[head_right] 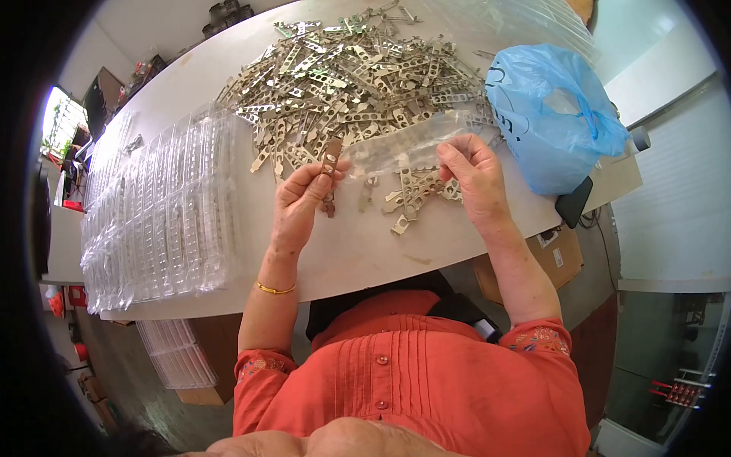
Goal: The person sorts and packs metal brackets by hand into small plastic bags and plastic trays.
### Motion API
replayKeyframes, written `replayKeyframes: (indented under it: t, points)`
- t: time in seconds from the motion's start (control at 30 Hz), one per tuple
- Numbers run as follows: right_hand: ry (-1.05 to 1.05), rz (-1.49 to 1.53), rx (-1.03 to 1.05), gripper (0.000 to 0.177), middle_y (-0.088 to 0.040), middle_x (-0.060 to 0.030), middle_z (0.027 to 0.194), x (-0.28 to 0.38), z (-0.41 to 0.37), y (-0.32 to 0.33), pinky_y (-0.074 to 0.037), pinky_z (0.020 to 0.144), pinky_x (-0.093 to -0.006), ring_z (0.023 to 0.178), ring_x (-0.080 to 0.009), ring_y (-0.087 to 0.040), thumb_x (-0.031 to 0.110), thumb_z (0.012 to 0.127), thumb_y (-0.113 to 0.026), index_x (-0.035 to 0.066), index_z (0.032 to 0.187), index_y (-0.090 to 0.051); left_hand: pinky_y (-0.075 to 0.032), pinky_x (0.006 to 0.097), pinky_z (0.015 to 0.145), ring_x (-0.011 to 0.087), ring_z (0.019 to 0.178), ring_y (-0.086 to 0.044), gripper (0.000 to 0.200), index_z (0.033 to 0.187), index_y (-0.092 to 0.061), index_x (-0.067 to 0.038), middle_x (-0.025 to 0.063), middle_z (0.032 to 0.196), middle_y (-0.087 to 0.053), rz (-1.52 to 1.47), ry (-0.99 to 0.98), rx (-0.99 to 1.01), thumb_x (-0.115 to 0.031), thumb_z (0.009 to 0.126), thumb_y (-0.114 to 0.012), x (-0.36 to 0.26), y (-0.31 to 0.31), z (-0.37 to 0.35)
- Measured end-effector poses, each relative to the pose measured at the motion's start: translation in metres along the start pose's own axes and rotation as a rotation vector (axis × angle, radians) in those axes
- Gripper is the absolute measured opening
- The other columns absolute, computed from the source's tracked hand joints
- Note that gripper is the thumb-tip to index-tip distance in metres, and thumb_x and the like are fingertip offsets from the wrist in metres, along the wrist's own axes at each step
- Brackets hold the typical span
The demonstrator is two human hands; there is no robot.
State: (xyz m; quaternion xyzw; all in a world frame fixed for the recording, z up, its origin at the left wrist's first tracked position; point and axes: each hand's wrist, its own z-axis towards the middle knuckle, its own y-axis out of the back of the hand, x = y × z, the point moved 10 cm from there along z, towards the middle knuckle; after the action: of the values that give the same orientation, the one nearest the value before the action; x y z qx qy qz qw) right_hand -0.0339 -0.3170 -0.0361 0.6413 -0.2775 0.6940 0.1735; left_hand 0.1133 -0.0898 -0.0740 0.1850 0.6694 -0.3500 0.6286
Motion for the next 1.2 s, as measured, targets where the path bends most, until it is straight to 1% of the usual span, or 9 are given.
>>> replayKeyframes:
  t: [0.2,0.3,0.37,0.4,0.47,0.57,0.8,0.97,1.2]
  points:
    - [0.003,-0.029,-0.001,0.01,-0.062,0.003,0.079,-0.001,-0.002,-0.002,-0.048,0.065,-0.0209,0.068,-0.0053,-0.057,0.016,0.094,-0.07,0.007,0.094,-0.064,-0.05,0.0277,0.088,0.0128,0.094,-0.064,0.017,0.109,-0.069,-0.003,0.0114,0.115,-0.072,-0.017,-0.018,0.059,-0.015,0.101,-0.059,-0.005,-0.007,0.0]
    - [-0.015,-0.031,0.008,0.01,-0.062,0.003,0.079,-0.004,-0.002,-0.005,-0.048,0.065,-0.0212,0.068,-0.0057,-0.057,0.016,0.095,-0.069,0.007,0.095,-0.064,-0.051,0.0265,0.081,0.0138,0.093,-0.066,0.017,0.11,-0.068,-0.003,0.0127,0.117,-0.071,-0.095,-0.092,0.12,-0.015,0.101,-0.059,-0.015,-0.016,-0.001]
    - [-0.02,-0.024,0.015,0.01,-0.062,0.003,0.079,-0.005,-0.002,-0.006,-0.048,0.065,-0.0215,0.068,-0.0058,-0.057,0.016,0.095,-0.069,0.007,0.095,-0.064,-0.051,0.0241,0.07,0.0137,0.087,-0.068,0.018,0.11,-0.067,-0.003,0.016,0.122,-0.069,-0.012,0.04,0.134,-0.015,0.101,-0.058,-0.005,-0.014,-0.002]
    - [-0.021,-0.013,0.006,0.01,-0.062,0.0028,0.079,-0.006,-0.001,-0.004,-0.048,0.065,-0.0217,0.068,-0.0057,-0.057,0.016,0.095,-0.069,0.007,0.095,-0.064,-0.051,0.0241,0.07,0.0137,0.087,-0.068,0.018,0.11,-0.067,-0.003,0.016,0.122,-0.069,-0.012,0.04,0.133,-0.015,0.101,-0.058,-0.002,-0.014,-0.002]
    - [-0.021,-0.002,-0.004,0.011,-0.062,0.0026,0.08,-0.006,0.001,0.0,-0.049,0.066,-0.0219,0.068,-0.0057,-0.057,0.017,0.095,-0.069,0.008,0.094,-0.063,-0.048,0.022,0.06,0.0121,0.081,-0.068,0.018,0.11,-0.067,-0.002,0.0183,0.127,-0.067,-0.072,-0.038,0.118,-0.016,0.101,-0.058,-0.005,-0.013,0.0]
    - [-0.028,0.006,-0.003,0.013,-0.062,0.0022,0.08,-0.007,0.001,0.002,-0.049,0.067,-0.0227,0.069,-0.0061,-0.058,0.019,0.095,-0.07,0.008,0.096,-0.063,-0.048,0.0218,0.06,0.0115,0.077,-0.067,0.019,0.11,-0.067,-0.001,0.0196,0.13,-0.065,-0.118,-0.061,0.068,-0.016,0.102,-0.058,-0.008,-0.014,-0.002]
    - [-0.164,0.122,0.05,0.017,-0.063,0.0007,0.087,-0.022,-0.01,-0.031,-0.05,0.07,-0.0238,0.075,-0.0073,-0.059,0.023,0.097,-0.068,0.007,0.102,-0.063,-0.047,0.0213,0.061,0.0111,0.076,-0.066,0.019,0.11,-0.066,-0.002,0.0188,0.129,-0.065,-0.101,-0.016,0.094,-0.016,0.101,-0.059,-0.004,-0.017,-0.002]
    - [-0.12,0.149,0.112,0.016,-0.063,0.0,0.087,-0.029,-0.002,-0.032,-0.05,0.07,-0.0239,0.077,-0.0081,-0.06,0.021,0.098,-0.066,0.006,0.102,-0.063,-0.047,0.0217,0.062,0.0107,0.076,-0.066,0.019,0.11,-0.066,-0.003,0.0161,0.118,-0.071,-0.114,-0.044,0.144,-0.018,0.102,-0.058,-0.008,-0.023,-0.004]
    - [-0.151,0.303,0.0,0.011,-0.062,-0.0008,0.083,-0.019,0.009,-0.001,-0.051,0.064,-0.0266,0.071,-0.0115,-0.059,0.017,0.098,-0.066,0.006,0.099,-0.064,-0.048,0.0223,0.065,0.0111,0.077,-0.068,0.019,0.109,-0.066,-0.003,0.0118,0.106,-0.074,-0.183,-0.017,0.05,-0.019,0.103,-0.057,-0.012,-0.012,-0.002]
